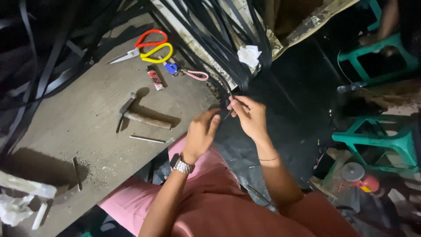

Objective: Punching a series of holes into a black leather strap using a hand punch and a hammer on a workshop table.

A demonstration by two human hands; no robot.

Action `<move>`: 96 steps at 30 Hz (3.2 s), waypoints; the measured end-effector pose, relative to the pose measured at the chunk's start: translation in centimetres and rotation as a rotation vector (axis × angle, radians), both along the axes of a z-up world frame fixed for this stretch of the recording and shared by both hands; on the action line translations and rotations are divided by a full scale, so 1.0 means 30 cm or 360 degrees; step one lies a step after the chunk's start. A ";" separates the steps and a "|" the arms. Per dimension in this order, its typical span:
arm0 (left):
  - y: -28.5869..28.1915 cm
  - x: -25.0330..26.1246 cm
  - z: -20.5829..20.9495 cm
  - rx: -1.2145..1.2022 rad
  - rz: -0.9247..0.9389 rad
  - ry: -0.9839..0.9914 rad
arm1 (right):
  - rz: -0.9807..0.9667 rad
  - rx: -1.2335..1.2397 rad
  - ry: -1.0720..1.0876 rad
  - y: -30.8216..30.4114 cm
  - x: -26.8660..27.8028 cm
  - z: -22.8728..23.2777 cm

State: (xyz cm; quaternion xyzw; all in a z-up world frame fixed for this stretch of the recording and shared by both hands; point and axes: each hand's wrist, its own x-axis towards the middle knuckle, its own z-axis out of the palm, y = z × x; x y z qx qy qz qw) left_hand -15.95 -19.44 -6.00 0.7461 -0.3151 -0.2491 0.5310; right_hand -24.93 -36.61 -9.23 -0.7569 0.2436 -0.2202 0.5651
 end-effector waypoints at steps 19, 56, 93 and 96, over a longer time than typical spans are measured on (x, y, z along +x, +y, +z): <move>0.452 -0.149 -0.027 -0.0114 0.0717 0.0422 | 0.0523 0.1183 -0.0018 0.443 0.229 0.113; 0.749 -0.235 -0.246 0.0274 0.1618 0.0117 | 0.1539 -0.1746 -0.0816 0.822 0.447 -0.174; 0.844 -0.122 -0.221 0.0687 0.0981 -0.1631 | 0.1356 -0.0521 0.0138 0.821 0.221 -0.033; 0.854 -0.111 -0.342 0.0479 0.1047 -0.1573 | 0.1421 -0.0133 0.0141 0.837 0.214 -0.092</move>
